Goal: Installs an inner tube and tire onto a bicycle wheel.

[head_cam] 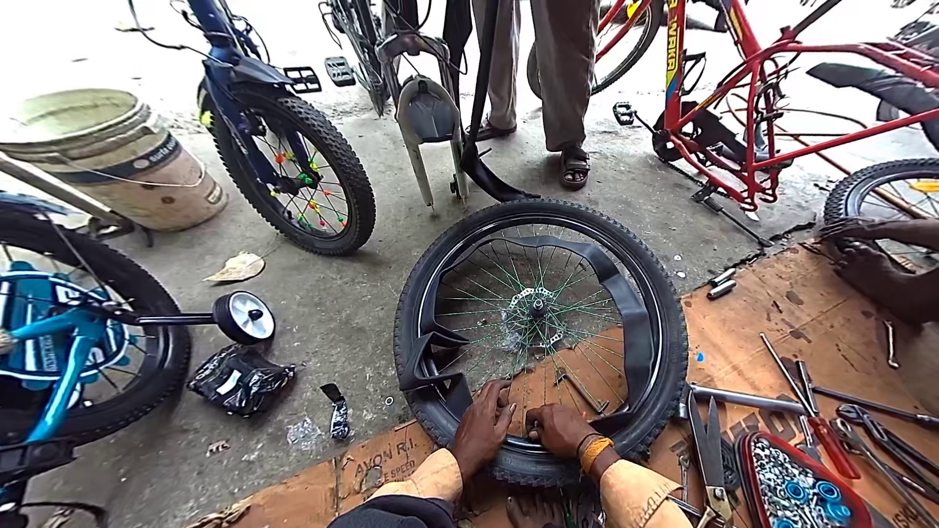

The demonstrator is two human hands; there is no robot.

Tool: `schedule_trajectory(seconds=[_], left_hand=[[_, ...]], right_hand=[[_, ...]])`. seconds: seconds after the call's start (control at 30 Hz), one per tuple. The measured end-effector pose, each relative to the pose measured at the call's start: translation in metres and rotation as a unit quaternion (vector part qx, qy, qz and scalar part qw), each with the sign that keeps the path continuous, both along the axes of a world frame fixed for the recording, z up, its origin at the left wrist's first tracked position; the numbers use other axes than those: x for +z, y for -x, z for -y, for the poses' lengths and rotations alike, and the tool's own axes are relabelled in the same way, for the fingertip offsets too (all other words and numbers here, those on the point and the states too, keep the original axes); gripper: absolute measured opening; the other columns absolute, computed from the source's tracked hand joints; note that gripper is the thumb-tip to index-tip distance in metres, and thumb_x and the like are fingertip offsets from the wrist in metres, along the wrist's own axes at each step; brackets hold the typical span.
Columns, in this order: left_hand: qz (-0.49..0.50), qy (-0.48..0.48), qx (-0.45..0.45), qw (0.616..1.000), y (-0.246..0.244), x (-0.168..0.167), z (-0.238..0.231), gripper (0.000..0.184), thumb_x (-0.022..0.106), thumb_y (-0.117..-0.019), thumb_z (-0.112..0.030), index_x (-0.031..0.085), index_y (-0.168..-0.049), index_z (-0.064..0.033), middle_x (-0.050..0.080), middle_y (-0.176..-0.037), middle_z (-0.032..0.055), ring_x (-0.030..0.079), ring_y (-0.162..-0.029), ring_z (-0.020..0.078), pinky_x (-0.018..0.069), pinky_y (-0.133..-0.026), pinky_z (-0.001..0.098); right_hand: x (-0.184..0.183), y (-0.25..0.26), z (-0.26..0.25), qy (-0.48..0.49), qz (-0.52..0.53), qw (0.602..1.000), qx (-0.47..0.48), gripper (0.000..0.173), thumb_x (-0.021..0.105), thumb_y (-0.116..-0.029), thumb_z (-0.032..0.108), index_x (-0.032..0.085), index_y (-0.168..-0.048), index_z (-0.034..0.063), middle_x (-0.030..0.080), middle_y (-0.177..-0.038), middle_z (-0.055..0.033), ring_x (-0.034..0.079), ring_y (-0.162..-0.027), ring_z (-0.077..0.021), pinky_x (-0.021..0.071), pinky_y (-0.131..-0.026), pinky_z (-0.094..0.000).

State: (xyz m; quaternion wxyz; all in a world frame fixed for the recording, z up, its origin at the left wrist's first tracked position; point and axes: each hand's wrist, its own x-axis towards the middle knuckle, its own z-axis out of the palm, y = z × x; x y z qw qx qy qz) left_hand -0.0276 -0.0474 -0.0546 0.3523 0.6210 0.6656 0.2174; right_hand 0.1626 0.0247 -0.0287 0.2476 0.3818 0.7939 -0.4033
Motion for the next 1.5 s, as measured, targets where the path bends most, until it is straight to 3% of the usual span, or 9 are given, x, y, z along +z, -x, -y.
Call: schedule_trajectory(seconds=[0.13,0.43,0.57,0.73,0.9,1.07,1.23,1.4,1.5], left_hand=[[-0.002,0.001,0.000,1.000,0.0001,0.0006,0.0004,0.046,0.052,-0.1029,-0.032,0.053,-0.143,-0.0104,0.060,-0.136,0.0102,0.069,-0.093,0.0176,0.0585,-0.086,0.0369],[0.001,-0.001,0.001,1.000,0.0003,0.0005,0.0003,0.045,0.052,-0.1030,-0.032,0.054,-0.142,-0.0099,0.061,-0.134,0.0101,0.069,-0.093,0.0174,0.0581,-0.086,0.0358],[0.000,-0.001,-0.001,1.000,0.0004,-0.0009,0.0002,0.046,0.052,-0.1029,-0.033,0.053,-0.143,-0.0101,0.060,-0.136,0.0103,0.069,-0.092,0.0173,0.0583,-0.086,0.0357],[-0.003,-0.002,0.000,1.000,0.0007,-0.0002,0.0010,0.046,0.052,-0.1032,-0.033,0.053,-0.143,-0.0103,0.060,-0.136,0.0101,0.069,-0.094,0.0173,0.0582,-0.087,0.0356],[-0.005,0.001,0.000,1.000,-0.0001,0.0000,0.0000,0.046,0.052,-0.1032,-0.033,0.053,-0.143,-0.0101,0.060,-0.137,0.0106,0.069,-0.093,0.0173,0.0584,-0.086,0.0357],[-0.005,-0.004,0.000,1.000,-0.0003,-0.0002,0.0007,0.045,0.052,-0.1030,-0.033,0.054,-0.142,-0.0102,0.060,-0.137,0.0098,0.069,-0.095,0.0171,0.0583,-0.087,0.0354],[-0.006,-0.001,-0.001,1.000,-0.0006,-0.0012,0.0007,0.046,0.052,-0.1028,-0.032,0.053,-0.143,-0.0103,0.061,-0.136,0.0105,0.069,-0.096,0.0181,0.0578,-0.089,0.0363],[-0.008,-0.002,-0.003,1.000,0.0005,-0.0022,-0.0002,0.046,0.052,-0.1029,-0.033,0.053,-0.143,-0.0107,0.061,-0.136,0.0097,0.069,-0.097,0.0174,0.0580,-0.088,0.0358],[-0.011,0.002,-0.002,1.000,0.0006,-0.0026,-0.0012,0.047,0.052,-0.1029,-0.034,0.053,-0.144,-0.0111,0.061,-0.136,0.0100,0.069,-0.097,0.0183,0.0577,-0.089,0.0368]], right_hand=[[-0.0026,0.0010,0.0014,-0.014,0.019,1.000,-0.004,0.040,0.051,-0.1032,0.045,0.068,-0.108,0.0092,0.069,-0.105,-0.0183,0.067,-0.105,-0.0376,0.0509,-0.087,-0.0617],[-0.0038,0.0032,0.0018,-0.014,0.037,0.999,0.001,0.041,0.050,-0.1030,0.046,0.068,-0.110,0.0097,0.069,-0.108,-0.0185,0.066,-0.107,-0.0378,0.0504,-0.088,-0.0624],[-0.0034,-0.0006,-0.0008,0.006,0.002,1.000,-0.005,0.027,0.056,-0.1016,0.031,0.068,-0.118,0.0131,0.070,-0.113,-0.0175,0.066,-0.110,-0.0377,0.0493,-0.092,-0.0629],[0.0009,0.0050,0.0033,-0.014,0.048,0.999,-0.011,0.041,0.049,-0.1036,0.045,0.068,-0.111,0.0092,0.069,-0.110,-0.0191,0.066,-0.110,-0.0385,0.0500,-0.089,-0.0629],[-0.0044,0.0011,-0.0011,0.005,0.009,1.000,-0.007,0.026,0.057,-0.1008,0.029,0.067,-0.119,0.0136,0.070,-0.112,-0.0178,0.066,-0.109,-0.0384,0.0498,-0.091,-0.0632],[0.0008,0.0047,0.0037,-0.014,0.048,0.999,-0.014,0.039,0.051,-0.1028,0.045,0.067,-0.111,0.0096,0.069,-0.108,-0.0191,0.067,-0.107,-0.0384,0.0507,-0.087,-0.0631],[0.0000,0.0014,0.0002,0.007,0.014,1.000,-0.007,0.027,0.056,-0.1010,0.030,0.068,-0.121,0.0159,0.070,-0.115,-0.0163,0.066,-0.111,-0.0374,0.0498,-0.092,-0.0631],[-0.0029,0.0048,0.0027,-0.011,0.045,0.999,-0.015,0.038,0.054,-0.1013,0.046,0.069,-0.110,0.0114,0.070,-0.109,-0.0181,0.067,-0.107,-0.0380,0.0510,-0.087,-0.0632],[-0.0031,0.0019,0.0002,0.005,0.011,1.000,-0.020,0.031,0.057,-0.1007,0.039,0.068,-0.119,0.0168,0.071,-0.111,-0.0160,0.067,-0.108,-0.0370,0.0509,-0.089,-0.0629]])
